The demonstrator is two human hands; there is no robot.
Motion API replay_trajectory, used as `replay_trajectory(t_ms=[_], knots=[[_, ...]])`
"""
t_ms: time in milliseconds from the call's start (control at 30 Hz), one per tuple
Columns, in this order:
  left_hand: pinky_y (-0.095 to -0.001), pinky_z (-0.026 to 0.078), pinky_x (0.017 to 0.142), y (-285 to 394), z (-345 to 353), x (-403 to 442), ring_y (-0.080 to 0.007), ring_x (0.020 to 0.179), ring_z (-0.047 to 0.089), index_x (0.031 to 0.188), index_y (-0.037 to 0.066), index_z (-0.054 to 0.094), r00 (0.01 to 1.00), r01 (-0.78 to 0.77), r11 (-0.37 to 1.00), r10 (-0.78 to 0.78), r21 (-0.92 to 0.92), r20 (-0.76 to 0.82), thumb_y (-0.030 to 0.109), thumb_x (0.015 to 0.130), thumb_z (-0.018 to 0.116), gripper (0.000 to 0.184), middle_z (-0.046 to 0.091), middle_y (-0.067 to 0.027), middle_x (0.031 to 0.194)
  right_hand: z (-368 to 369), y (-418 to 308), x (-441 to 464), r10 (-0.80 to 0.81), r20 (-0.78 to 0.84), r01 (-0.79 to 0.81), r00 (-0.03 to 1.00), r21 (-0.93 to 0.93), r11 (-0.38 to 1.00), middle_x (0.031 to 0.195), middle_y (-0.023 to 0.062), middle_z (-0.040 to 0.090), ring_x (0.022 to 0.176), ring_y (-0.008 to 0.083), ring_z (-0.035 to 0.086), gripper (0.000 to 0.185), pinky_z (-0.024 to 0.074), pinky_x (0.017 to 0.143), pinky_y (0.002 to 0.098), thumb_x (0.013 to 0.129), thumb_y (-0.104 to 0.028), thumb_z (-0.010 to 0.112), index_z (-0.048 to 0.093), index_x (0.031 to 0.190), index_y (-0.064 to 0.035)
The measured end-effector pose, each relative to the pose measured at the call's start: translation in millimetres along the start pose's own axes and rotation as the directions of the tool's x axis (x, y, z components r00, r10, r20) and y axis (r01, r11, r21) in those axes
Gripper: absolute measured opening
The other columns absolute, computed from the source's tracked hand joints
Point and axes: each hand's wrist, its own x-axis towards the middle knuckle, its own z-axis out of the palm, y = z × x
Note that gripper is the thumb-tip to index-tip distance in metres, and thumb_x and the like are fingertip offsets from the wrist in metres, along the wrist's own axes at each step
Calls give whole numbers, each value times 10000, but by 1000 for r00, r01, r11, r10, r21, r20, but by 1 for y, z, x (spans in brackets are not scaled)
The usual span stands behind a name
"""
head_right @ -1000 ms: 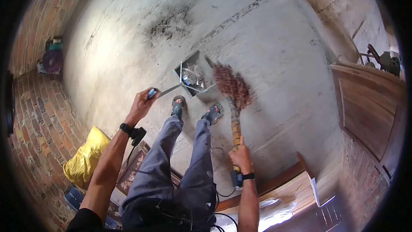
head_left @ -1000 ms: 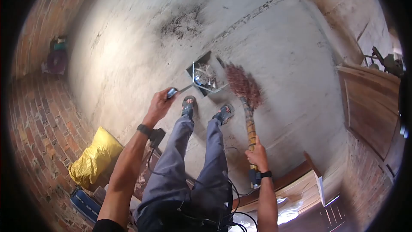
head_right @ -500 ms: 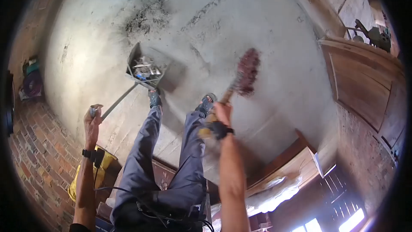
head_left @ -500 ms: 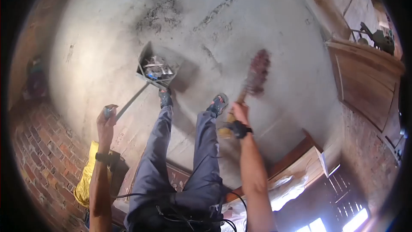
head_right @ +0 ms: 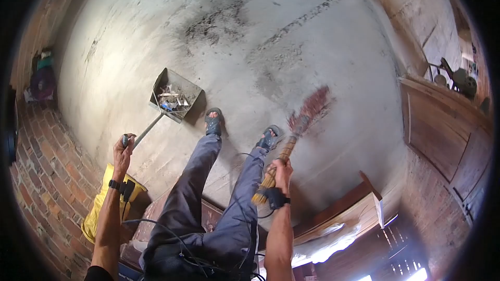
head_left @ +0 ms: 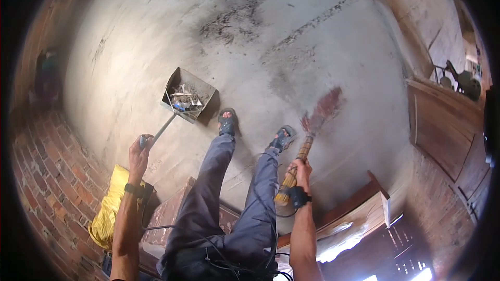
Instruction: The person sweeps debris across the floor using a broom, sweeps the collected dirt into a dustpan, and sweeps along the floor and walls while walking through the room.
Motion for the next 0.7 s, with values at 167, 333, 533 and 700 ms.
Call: replay_trajectory(t_ms=[167,333,533,700], knots=[[-284,423,664,-18,-11,3,-94,724,479,1017,-9,675,1000,15,998,-15,56,2,176,1002,631,191,548,-1,761,55,-18,57,162,4,-161,987,-100,982,685,84,640,540,195,616,261,503,507,335,845,-264,733,636,804,-25],[-292,434,670,-25,-4,5,-110,721,499,1025,-11,681,999,32,999,-31,39,-23,192,1009,622,212,567,-19,757,211,1,20,33,127,-32,991,-15,999,732,116,659,555,228,639,139,557,511,375,766,-87,703,641,788,36],[-304,459,699,-16,-3,3,-121,747,528,1020,-14,681,999,37,992,-38,122,10,190,1017,611,216,578,-34,770,270,0,-38,30,350,4,936,-95,995,820,84,674,569,155,624,401,560,474,337,747,-58,722,604,1131,-45],[-306,462,702,-25,4,1,-106,761,506,1009,-15,675,1000,8,999,-9,33,16,148,1014,618,173,567,-14,776,222,-18,-90,-1,429,43,903,-89,995,798,37,608,592,129,616,411,543,464,317,799,-27,705,543,1170,-95]])
